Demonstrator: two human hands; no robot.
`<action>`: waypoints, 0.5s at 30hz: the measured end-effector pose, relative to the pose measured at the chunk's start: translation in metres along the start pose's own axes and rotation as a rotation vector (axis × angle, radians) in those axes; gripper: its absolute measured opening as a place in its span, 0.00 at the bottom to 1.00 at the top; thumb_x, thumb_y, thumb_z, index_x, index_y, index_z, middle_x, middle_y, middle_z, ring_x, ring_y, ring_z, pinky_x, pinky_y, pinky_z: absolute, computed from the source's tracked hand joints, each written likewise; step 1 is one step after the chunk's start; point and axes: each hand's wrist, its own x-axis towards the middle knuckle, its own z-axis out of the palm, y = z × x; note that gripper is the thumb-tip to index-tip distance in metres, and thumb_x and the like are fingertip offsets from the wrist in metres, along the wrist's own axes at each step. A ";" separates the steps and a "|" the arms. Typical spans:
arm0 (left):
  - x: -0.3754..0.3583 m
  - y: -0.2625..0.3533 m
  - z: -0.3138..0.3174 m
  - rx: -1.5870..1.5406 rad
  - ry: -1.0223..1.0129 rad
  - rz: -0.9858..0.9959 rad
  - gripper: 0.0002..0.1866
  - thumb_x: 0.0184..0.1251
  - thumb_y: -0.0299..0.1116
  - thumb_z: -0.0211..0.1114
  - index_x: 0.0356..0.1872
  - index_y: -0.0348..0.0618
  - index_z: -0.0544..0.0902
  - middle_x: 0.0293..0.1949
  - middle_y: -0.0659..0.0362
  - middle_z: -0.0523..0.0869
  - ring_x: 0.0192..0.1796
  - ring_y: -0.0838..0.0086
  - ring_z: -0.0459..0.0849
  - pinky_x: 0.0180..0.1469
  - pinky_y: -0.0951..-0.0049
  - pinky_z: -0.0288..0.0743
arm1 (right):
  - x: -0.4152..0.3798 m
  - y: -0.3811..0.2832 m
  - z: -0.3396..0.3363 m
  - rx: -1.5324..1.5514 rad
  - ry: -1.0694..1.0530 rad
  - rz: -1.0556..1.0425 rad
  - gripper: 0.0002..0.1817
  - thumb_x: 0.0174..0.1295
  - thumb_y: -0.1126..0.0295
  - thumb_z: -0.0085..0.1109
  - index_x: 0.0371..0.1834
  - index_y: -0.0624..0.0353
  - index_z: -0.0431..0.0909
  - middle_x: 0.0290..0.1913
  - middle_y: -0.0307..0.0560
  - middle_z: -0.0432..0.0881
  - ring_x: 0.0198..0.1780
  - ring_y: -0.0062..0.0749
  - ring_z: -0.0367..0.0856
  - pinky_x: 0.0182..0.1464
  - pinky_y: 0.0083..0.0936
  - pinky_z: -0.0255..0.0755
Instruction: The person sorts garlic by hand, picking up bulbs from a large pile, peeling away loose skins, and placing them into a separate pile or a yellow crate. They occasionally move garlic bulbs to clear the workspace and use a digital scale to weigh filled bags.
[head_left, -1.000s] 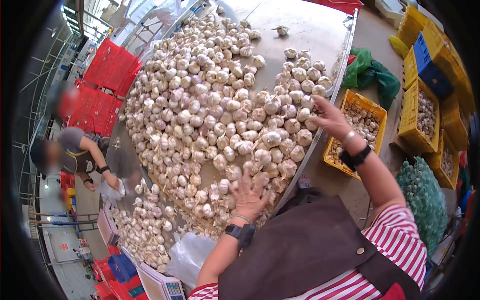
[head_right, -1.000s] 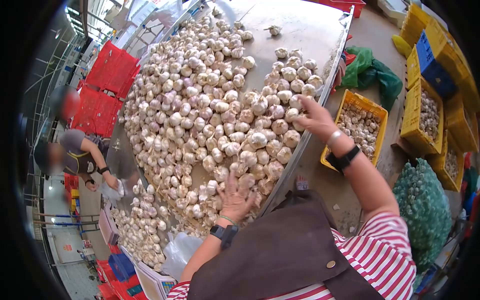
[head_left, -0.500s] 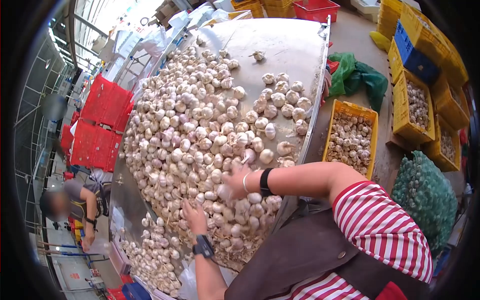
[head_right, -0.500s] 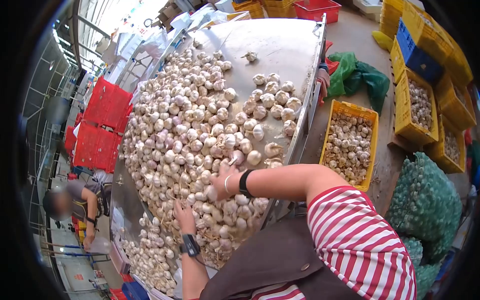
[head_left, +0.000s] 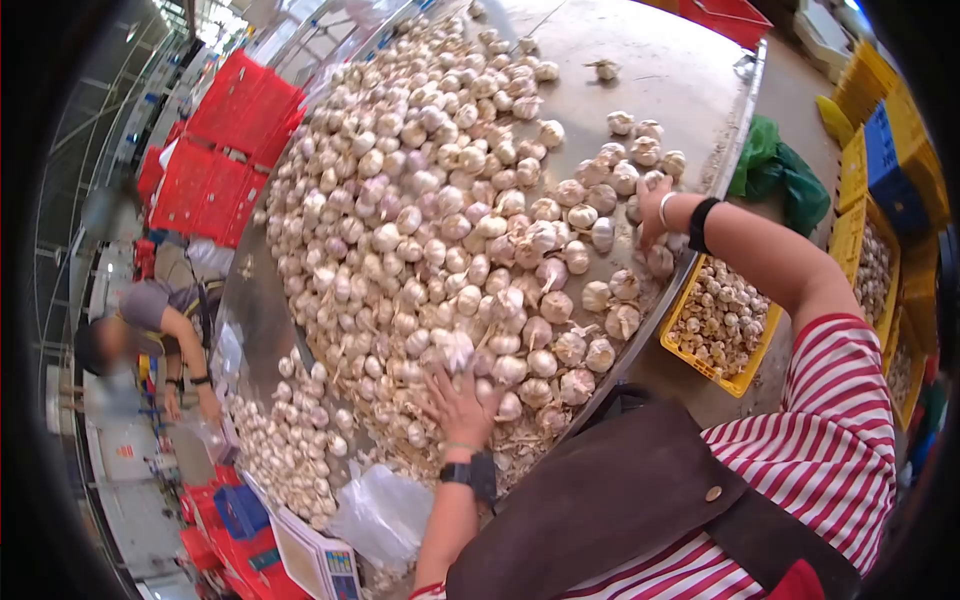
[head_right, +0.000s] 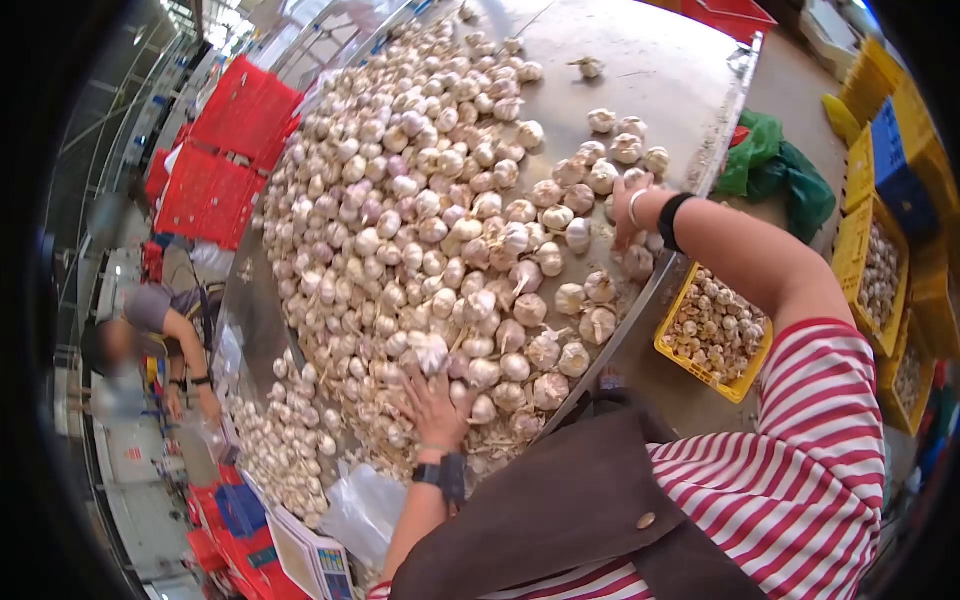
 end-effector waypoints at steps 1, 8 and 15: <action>0.009 -0.003 -0.005 -0.062 -0.026 -0.046 0.39 0.64 0.67 0.52 0.71 0.58 0.66 0.75 0.40 0.51 0.78 0.43 0.41 0.70 0.30 0.24 | -0.021 -0.015 -0.006 0.069 -0.084 -0.037 0.72 0.35 0.44 0.81 0.77 0.62 0.38 0.71 0.88 0.41 0.64 0.60 0.72 0.67 0.35 0.66; 0.068 -0.060 -0.005 0.002 -0.009 -0.254 0.45 0.59 0.73 0.51 0.74 0.59 0.61 0.77 0.41 0.40 0.79 0.49 0.40 0.71 0.30 0.34 | -0.031 -0.135 0.052 0.169 0.040 -0.448 0.62 0.44 0.53 0.73 0.75 0.70 0.41 0.66 0.88 0.56 0.62 0.73 0.71 0.75 0.46 0.48; 0.036 -0.065 0.003 -0.314 0.144 -0.311 0.31 0.64 0.51 0.63 0.66 0.50 0.72 0.75 0.47 0.56 0.76 0.53 0.55 0.70 0.30 0.41 | -0.075 -0.114 0.057 0.649 0.033 -0.789 0.48 0.48 0.61 0.71 0.71 0.66 0.56 0.57 0.70 0.75 0.53 0.58 0.78 0.57 0.38 0.73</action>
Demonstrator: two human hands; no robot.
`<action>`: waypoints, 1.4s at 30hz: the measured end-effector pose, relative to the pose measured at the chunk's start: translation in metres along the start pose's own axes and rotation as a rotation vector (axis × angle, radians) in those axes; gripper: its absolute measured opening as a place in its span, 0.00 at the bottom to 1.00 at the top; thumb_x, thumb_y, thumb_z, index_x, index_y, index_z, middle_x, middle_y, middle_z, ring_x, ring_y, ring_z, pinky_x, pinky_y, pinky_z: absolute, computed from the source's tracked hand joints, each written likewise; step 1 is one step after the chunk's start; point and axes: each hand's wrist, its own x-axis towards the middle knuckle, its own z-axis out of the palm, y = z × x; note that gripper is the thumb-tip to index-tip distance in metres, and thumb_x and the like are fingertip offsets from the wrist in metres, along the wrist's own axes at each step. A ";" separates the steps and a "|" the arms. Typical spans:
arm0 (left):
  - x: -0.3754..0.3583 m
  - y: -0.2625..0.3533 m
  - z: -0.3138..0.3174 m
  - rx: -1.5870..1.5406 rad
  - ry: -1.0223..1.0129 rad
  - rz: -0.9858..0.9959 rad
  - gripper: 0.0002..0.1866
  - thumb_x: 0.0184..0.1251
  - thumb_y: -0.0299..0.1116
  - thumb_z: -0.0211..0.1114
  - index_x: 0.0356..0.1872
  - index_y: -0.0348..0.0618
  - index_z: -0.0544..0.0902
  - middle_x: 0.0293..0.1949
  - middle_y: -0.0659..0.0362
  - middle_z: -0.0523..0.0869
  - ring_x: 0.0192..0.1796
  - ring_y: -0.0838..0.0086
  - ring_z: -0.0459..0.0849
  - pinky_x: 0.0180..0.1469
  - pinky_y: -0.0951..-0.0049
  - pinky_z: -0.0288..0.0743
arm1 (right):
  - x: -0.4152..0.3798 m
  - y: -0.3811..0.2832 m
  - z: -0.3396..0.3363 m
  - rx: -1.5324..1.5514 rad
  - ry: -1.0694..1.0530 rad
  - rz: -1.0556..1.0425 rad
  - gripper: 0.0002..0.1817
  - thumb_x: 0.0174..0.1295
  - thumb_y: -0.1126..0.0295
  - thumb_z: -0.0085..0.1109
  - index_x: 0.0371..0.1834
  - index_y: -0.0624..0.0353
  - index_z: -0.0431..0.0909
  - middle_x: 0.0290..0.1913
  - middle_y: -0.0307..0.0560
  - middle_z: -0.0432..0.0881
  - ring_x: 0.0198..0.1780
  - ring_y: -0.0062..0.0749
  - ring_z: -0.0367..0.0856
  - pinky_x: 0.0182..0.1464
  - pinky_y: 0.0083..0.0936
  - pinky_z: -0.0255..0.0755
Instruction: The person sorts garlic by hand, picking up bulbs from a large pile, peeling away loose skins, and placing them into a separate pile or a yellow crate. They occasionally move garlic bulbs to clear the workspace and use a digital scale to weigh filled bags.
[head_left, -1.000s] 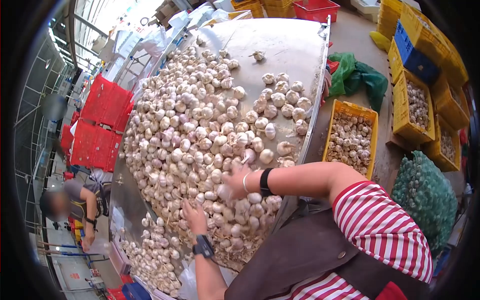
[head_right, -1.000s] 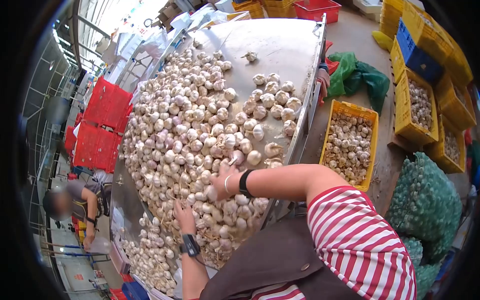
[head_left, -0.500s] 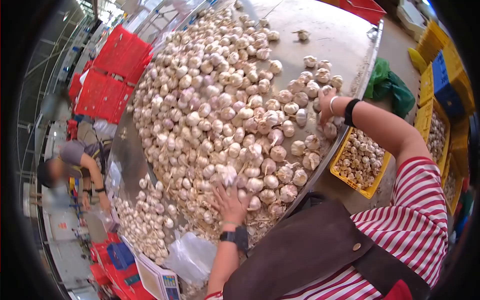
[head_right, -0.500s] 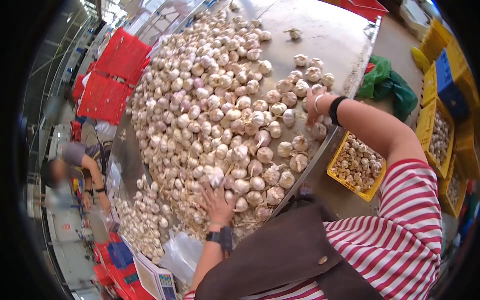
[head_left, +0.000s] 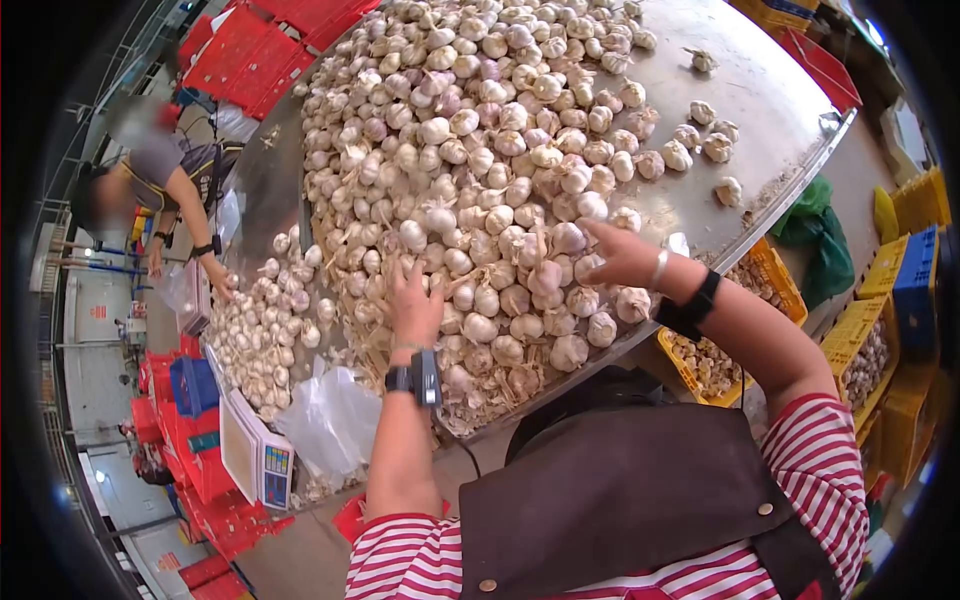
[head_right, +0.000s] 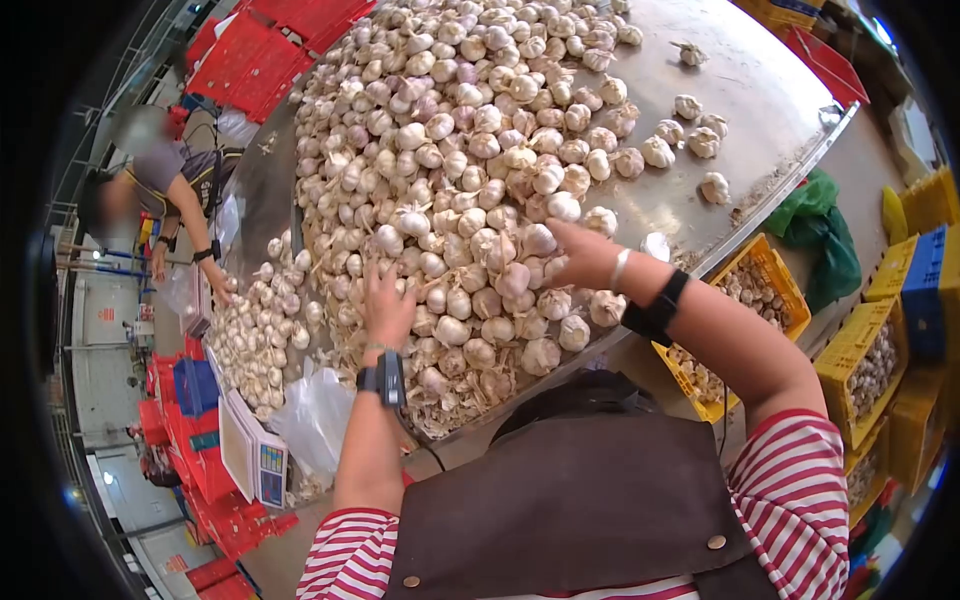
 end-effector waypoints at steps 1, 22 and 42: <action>-0.020 -0.002 0.002 -0.045 0.166 0.067 0.22 0.63 0.40 0.65 0.57 0.46 0.79 0.65 0.48 0.72 0.68 0.53 0.68 0.68 0.37 0.52 | -0.013 0.002 -0.011 -0.057 0.117 -0.164 0.41 0.49 0.63 0.70 0.67 0.65 0.63 0.53 0.65 0.78 0.51 0.54 0.80 0.55 0.37 0.74; -0.052 0.085 0.035 0.134 0.084 0.257 0.19 0.52 0.22 0.62 0.48 0.46 0.77 0.45 0.47 0.75 0.49 0.51 0.77 0.52 0.55 0.74 | 0.023 -0.062 0.068 -0.569 -0.005 -0.180 0.37 0.57 0.69 0.60 0.69 0.66 0.55 0.46 0.62 0.83 0.43 0.56 0.84 0.47 0.42 0.77; -0.163 0.026 -0.034 -1.942 -0.450 -0.236 0.13 0.68 0.42 0.63 0.39 0.41 0.80 0.35 0.58 0.81 0.30 0.78 0.81 0.25 0.79 0.74 | 0.049 -0.007 0.030 -0.643 0.307 -0.194 0.15 0.55 0.65 0.58 0.47 0.52 0.79 0.40 0.58 0.83 0.48 0.55 0.81 0.50 0.45 0.74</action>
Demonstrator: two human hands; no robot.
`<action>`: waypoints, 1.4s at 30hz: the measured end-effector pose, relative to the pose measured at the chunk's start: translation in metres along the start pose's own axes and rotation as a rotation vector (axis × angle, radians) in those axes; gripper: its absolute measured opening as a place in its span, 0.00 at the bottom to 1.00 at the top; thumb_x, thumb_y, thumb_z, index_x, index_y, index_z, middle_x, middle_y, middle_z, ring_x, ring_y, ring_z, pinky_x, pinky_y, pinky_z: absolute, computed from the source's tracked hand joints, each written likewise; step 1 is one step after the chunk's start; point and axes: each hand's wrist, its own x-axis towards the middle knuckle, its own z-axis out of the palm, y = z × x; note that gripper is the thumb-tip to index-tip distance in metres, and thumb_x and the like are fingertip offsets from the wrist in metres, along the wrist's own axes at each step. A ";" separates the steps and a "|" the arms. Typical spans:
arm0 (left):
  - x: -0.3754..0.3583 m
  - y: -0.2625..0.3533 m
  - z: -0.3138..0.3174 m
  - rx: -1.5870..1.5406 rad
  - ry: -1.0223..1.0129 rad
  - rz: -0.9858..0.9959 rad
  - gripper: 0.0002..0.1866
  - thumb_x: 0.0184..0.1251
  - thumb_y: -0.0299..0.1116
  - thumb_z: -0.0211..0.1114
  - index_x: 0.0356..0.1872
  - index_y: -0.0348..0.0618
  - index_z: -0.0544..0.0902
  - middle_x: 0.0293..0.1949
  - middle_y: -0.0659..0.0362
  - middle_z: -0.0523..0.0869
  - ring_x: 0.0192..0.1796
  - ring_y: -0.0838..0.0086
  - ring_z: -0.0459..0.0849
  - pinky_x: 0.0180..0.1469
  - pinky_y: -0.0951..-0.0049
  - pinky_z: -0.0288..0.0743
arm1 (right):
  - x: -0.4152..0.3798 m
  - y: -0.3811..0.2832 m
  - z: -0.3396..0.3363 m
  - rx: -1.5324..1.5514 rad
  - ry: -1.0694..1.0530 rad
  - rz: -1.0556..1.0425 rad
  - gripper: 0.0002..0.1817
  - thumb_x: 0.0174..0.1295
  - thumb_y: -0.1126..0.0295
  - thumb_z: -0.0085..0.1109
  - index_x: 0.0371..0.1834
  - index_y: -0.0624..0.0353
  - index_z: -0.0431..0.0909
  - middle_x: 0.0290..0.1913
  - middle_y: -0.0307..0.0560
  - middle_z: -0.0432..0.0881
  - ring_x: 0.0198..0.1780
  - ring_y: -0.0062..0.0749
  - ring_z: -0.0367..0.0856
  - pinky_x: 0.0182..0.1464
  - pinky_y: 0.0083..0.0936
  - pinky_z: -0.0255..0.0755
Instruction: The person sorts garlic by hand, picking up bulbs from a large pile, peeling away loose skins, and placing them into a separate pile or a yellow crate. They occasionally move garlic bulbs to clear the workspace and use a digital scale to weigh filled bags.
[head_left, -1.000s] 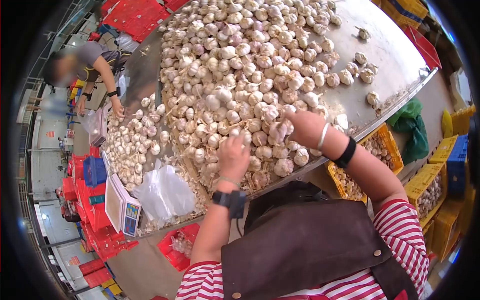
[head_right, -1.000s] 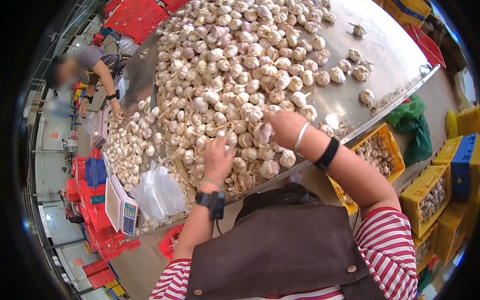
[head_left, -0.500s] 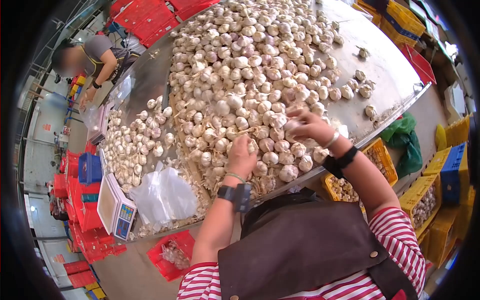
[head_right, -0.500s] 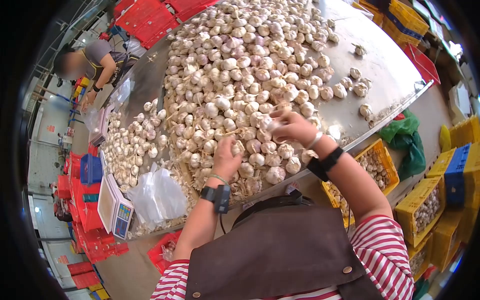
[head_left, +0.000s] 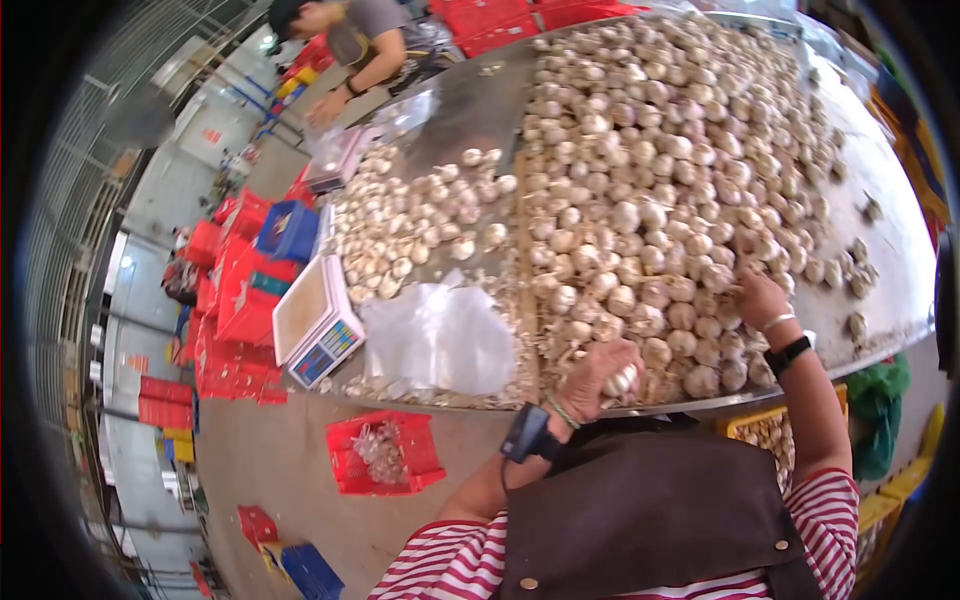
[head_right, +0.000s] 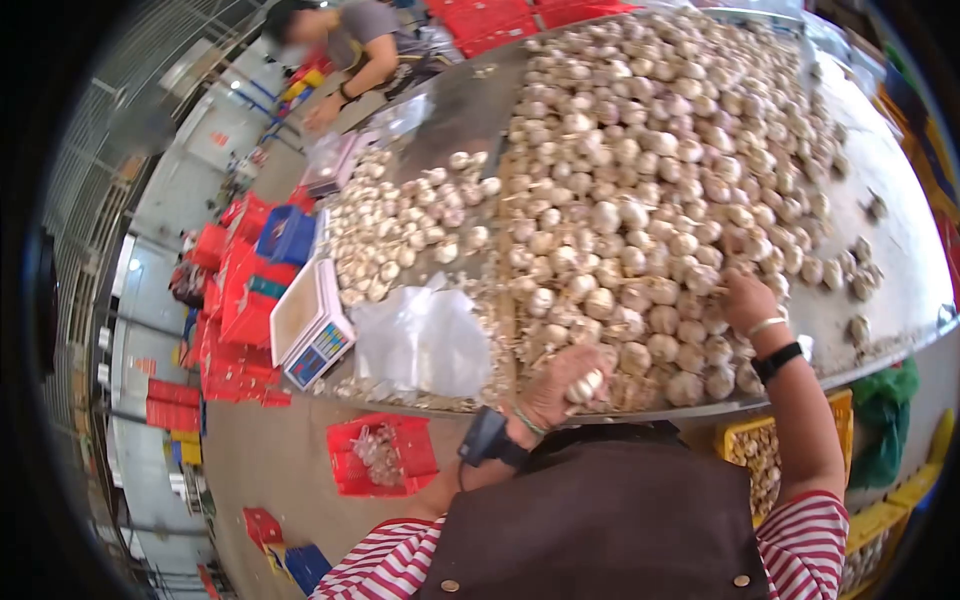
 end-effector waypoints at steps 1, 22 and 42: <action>-0.005 0.001 0.002 0.007 -0.010 -0.011 0.13 0.68 0.42 0.64 0.37 0.41 0.80 0.33 0.59 0.81 0.29 0.78 0.81 0.24 0.80 0.73 | 0.005 0.015 0.007 -0.003 -0.022 0.028 0.12 0.56 0.66 0.56 0.43 0.53 0.79 0.40 0.56 0.83 0.47 0.54 0.81 0.49 0.45 0.74; -0.043 0.063 -0.147 -0.744 -0.447 -0.085 0.36 0.70 0.61 0.50 0.69 0.44 0.67 0.62 0.47 0.75 0.60 0.47 0.78 0.46 0.49 0.84 | -0.048 -0.294 -0.001 0.758 -0.033 -0.445 0.35 0.45 0.73 0.75 0.62 0.57 0.73 0.64 0.53 0.72 0.62 0.42 0.74 0.60 0.33 0.71; -0.002 0.285 -0.430 1.718 1.198 -0.016 0.53 0.51 0.73 0.61 0.76 0.59 0.55 0.74 0.35 0.50 0.76 0.37 0.44 0.68 0.27 0.40 | -0.130 -0.234 0.106 0.101 0.379 0.406 0.05 0.61 0.72 0.58 0.35 0.61 0.80 0.32 0.51 0.81 0.36 0.46 0.79 0.41 0.35 0.71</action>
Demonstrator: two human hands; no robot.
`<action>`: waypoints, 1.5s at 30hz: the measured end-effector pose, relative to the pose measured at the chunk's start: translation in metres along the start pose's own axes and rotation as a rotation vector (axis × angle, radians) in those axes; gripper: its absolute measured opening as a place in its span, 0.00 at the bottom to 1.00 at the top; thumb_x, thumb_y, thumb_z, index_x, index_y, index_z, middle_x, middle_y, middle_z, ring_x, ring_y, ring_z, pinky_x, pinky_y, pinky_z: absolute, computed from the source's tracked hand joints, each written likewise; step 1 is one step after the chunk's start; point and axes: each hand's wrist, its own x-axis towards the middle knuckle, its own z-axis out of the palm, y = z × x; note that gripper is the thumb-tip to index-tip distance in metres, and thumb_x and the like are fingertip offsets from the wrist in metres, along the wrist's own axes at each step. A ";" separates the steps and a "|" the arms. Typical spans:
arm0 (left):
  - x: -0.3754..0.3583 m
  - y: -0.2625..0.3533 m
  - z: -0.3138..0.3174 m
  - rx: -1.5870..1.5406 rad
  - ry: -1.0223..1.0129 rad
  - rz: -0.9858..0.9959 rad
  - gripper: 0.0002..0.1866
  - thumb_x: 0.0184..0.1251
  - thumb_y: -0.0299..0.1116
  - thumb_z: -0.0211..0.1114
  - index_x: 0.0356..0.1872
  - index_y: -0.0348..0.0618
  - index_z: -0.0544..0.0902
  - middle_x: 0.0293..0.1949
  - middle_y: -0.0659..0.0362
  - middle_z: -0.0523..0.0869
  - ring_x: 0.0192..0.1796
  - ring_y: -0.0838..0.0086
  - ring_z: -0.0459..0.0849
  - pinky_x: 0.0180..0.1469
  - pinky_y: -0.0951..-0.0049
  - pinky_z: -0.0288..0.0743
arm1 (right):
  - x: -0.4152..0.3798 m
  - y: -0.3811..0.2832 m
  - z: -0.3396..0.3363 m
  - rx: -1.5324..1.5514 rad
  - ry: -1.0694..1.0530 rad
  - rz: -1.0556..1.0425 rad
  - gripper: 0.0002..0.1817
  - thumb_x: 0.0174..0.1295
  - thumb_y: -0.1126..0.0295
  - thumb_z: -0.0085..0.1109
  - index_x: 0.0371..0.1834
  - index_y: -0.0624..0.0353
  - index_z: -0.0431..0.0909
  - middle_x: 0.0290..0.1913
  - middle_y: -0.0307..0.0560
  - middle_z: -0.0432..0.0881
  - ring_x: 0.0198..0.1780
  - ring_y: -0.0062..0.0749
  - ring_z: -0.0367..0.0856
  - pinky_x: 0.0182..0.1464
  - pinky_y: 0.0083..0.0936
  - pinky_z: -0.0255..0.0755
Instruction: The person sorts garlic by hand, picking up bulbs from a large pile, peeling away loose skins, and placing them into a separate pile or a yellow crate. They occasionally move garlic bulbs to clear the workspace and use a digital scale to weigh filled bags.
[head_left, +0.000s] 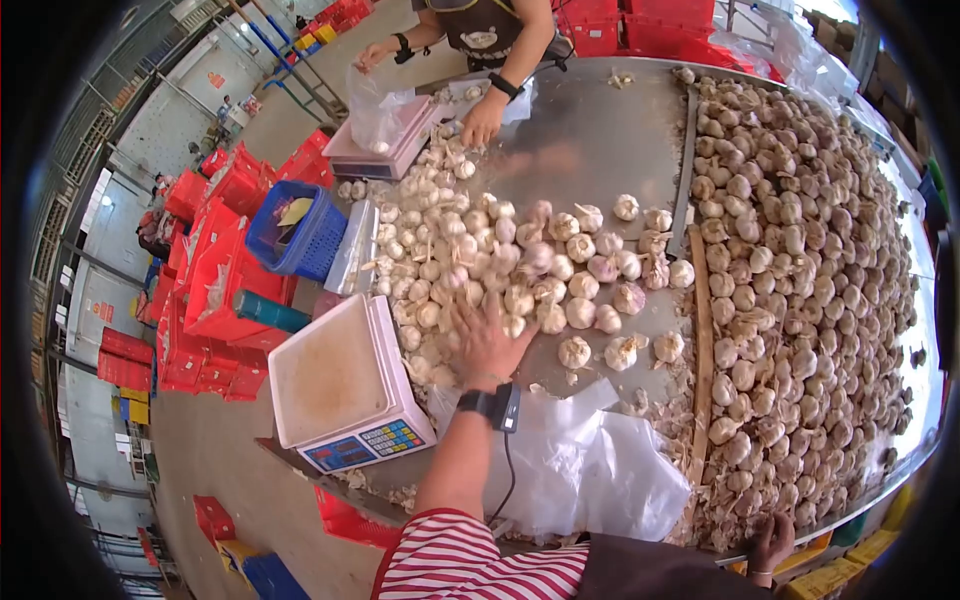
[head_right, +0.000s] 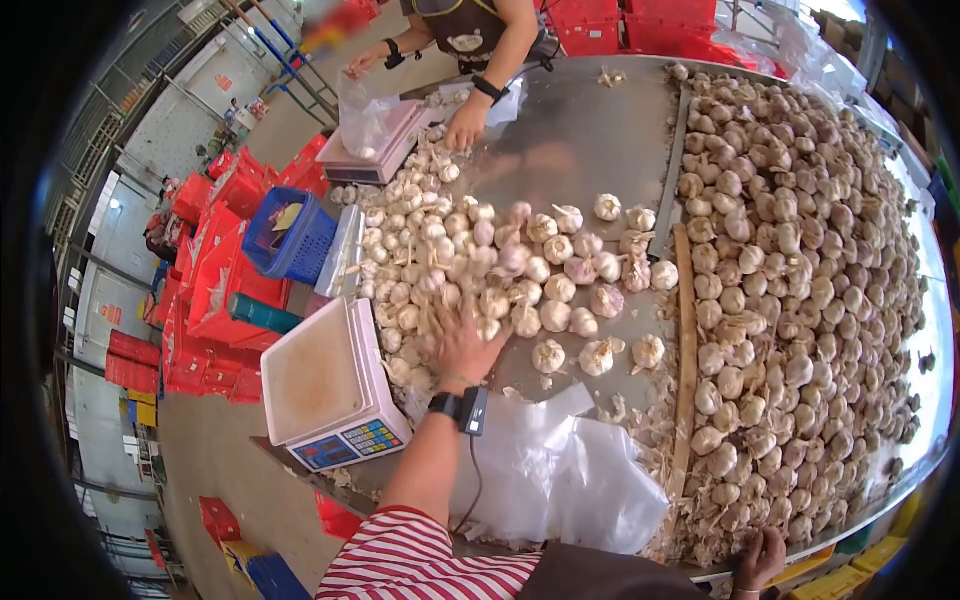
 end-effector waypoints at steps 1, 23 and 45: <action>0.018 0.002 0.014 0.019 0.061 -0.011 0.51 0.51 0.73 0.61 0.75 0.61 0.58 0.73 0.34 0.51 0.76 0.39 0.48 0.66 0.23 0.41 | 0.001 -0.001 -0.002 -0.001 -0.028 -0.018 0.05 0.62 0.72 0.57 0.36 0.62 0.79 0.33 0.51 0.80 0.37 0.45 0.79 0.42 0.35 0.71; -0.004 0.147 0.050 -0.027 -0.205 1.255 0.30 0.64 0.51 0.57 0.66 0.50 0.73 0.71 0.52 0.66 0.77 0.53 0.50 0.68 0.22 0.34 | 0.006 -0.022 -0.011 -0.081 -0.072 -0.058 0.03 0.57 0.75 0.54 0.30 0.62 0.77 0.26 0.52 0.77 0.32 0.49 0.76 0.36 0.37 0.68; -0.012 0.250 0.010 -0.535 0.074 1.143 0.10 0.55 0.30 0.66 0.38 0.39 0.81 0.40 0.52 0.83 0.46 0.56 0.80 0.49 0.55 0.70 | 0.013 -0.028 -0.021 0.017 0.090 -0.149 0.05 0.48 0.74 0.64 0.29 0.54 0.81 0.25 0.44 0.80 0.27 0.41 0.79 0.32 0.32 0.71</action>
